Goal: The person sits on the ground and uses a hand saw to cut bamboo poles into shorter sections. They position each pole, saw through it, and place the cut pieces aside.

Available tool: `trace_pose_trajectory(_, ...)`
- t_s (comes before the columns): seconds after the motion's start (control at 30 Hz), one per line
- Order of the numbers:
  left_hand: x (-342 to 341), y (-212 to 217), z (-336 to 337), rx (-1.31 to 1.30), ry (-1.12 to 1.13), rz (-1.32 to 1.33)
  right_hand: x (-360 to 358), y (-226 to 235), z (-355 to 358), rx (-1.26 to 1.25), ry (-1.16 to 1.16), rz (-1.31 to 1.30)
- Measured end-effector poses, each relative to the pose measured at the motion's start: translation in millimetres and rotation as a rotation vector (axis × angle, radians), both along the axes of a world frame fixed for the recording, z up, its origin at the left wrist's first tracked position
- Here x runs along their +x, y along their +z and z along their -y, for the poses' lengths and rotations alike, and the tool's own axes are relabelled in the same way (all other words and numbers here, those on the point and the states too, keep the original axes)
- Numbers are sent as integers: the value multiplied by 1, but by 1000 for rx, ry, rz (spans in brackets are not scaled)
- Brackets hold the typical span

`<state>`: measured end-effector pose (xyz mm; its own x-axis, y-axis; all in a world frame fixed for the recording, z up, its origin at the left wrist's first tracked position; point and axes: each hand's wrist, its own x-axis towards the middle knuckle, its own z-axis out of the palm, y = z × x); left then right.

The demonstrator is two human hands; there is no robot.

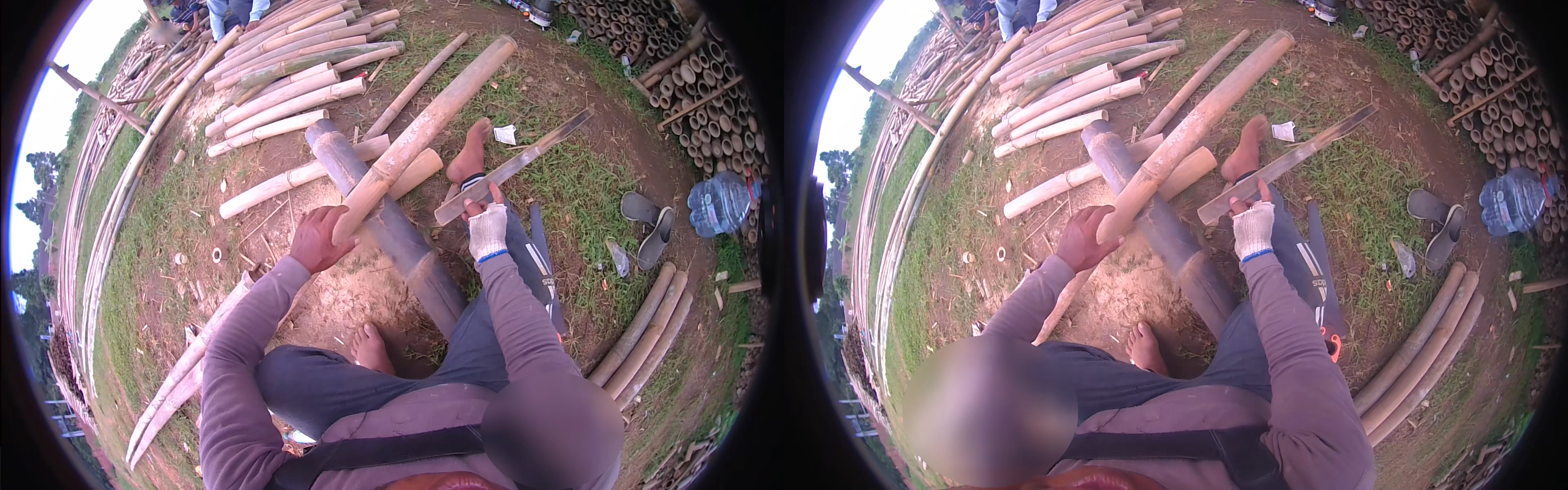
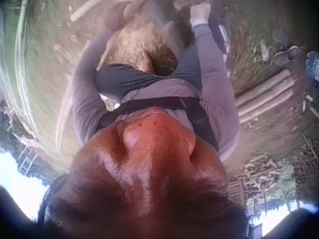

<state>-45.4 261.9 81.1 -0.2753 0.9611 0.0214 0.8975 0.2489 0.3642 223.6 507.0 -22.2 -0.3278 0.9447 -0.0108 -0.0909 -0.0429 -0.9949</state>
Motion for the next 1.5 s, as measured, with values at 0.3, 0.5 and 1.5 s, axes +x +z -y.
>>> trace_pose_trajectory(0.3, 129, 39, -97, -400, 9, 1378, 21, 100, 106, 288, 318, 347)
trace_pose_trajectory(0.5, 113, -3, -88, 129, 167, 666, 94, 120, 79, 619, 114, 715)
trace_pose_trajectory(1.5, 11, -20, -32, 46, 375, 93, 364, -148, 85, 126, -65, 1692)
